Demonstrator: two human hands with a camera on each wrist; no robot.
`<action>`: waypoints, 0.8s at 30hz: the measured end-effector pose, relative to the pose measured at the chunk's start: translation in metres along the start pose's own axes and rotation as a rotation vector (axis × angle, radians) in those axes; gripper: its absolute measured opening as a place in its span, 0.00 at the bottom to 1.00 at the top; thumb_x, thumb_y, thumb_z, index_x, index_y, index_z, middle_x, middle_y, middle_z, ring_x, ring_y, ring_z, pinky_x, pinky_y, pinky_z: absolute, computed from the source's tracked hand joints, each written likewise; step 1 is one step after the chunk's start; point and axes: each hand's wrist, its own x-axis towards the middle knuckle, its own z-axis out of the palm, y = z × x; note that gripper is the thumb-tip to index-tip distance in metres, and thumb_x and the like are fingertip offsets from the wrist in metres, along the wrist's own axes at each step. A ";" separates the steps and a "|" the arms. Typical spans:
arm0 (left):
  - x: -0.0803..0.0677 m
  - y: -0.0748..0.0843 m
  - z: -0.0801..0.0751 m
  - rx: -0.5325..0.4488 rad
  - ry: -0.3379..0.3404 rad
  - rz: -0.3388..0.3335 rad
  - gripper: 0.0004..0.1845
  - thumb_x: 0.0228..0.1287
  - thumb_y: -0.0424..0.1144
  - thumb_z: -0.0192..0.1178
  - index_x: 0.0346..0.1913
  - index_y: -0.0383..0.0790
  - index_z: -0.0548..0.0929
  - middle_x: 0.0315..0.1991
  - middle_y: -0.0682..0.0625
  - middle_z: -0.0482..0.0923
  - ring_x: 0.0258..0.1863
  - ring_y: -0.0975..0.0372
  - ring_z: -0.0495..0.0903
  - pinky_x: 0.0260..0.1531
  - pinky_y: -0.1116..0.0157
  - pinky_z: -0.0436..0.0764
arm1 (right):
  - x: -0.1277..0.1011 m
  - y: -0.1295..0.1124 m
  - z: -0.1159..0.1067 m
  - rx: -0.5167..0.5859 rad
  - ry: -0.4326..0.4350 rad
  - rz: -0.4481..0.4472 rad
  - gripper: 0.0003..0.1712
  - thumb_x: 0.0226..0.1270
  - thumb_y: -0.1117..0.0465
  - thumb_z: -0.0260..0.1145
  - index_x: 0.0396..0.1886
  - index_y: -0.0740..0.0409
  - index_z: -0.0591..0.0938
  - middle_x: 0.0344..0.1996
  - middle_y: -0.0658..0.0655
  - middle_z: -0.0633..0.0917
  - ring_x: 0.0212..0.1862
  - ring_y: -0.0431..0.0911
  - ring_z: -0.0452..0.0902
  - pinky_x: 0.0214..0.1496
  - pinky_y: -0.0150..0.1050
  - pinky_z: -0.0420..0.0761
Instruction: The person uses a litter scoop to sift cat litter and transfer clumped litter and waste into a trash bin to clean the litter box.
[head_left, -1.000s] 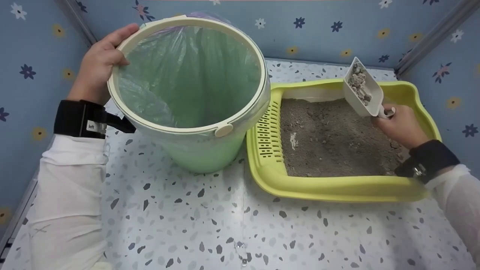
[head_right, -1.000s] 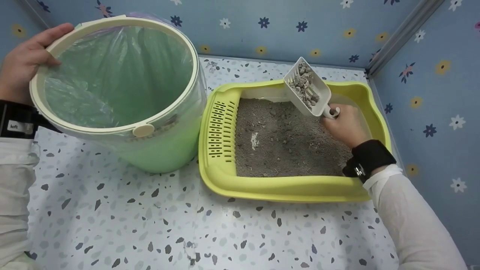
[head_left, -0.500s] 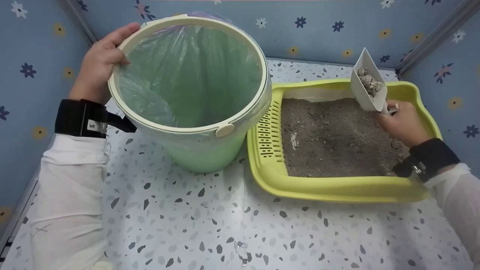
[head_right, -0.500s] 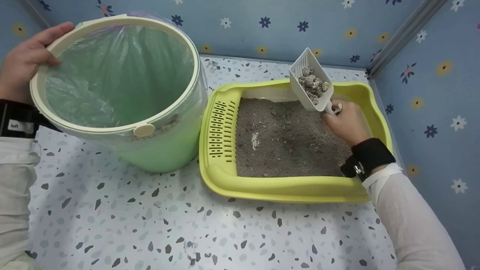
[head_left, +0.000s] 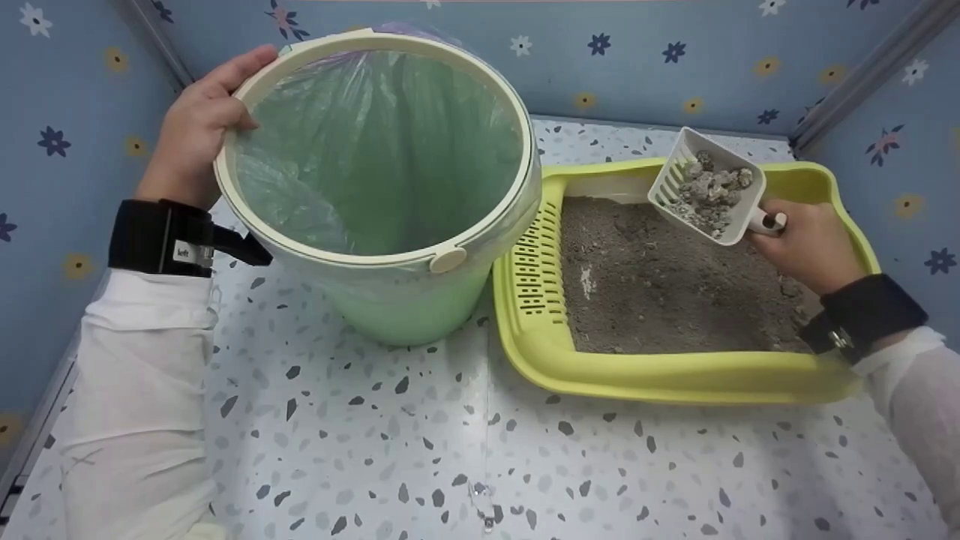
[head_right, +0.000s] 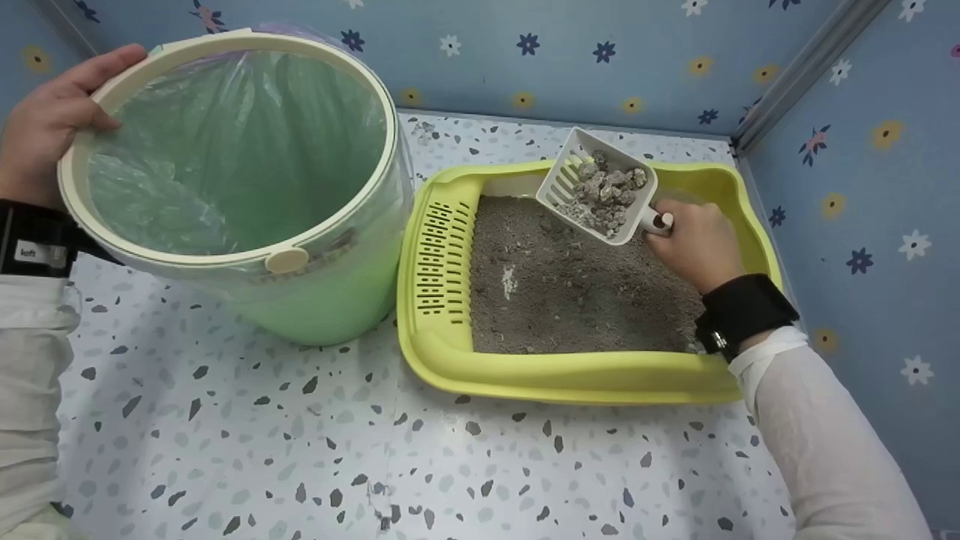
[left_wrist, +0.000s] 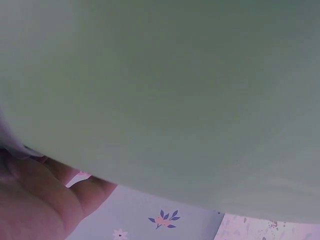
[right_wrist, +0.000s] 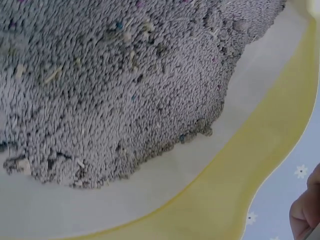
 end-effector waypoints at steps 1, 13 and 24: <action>0.000 0.000 0.000 -0.001 0.001 -0.001 0.36 0.57 0.18 0.35 0.69 0.42 0.65 0.65 0.44 0.63 0.54 0.59 0.72 0.45 0.74 0.77 | 0.000 0.000 0.000 -0.029 0.009 -0.021 0.19 0.55 0.65 0.64 0.13 0.53 0.64 0.10 0.49 0.65 0.14 0.39 0.57 0.19 0.32 0.56; 0.000 0.000 -0.001 0.027 0.011 -0.006 0.36 0.57 0.18 0.35 0.69 0.43 0.65 0.67 0.44 0.61 0.56 0.61 0.72 0.46 0.75 0.76 | -0.008 0.007 0.002 -0.216 0.065 -0.244 0.13 0.50 0.66 0.66 0.20 0.58 0.68 0.08 0.54 0.66 0.11 0.47 0.59 0.13 0.43 0.59; 0.001 0.002 0.000 0.035 0.024 -0.019 0.37 0.56 0.18 0.35 0.70 0.43 0.64 0.70 0.45 0.59 0.61 0.61 0.67 0.50 0.75 0.73 | -0.010 0.009 0.004 -0.220 0.067 -0.288 0.13 0.47 0.66 0.67 0.22 0.58 0.69 0.07 0.52 0.64 0.09 0.45 0.57 0.12 0.41 0.57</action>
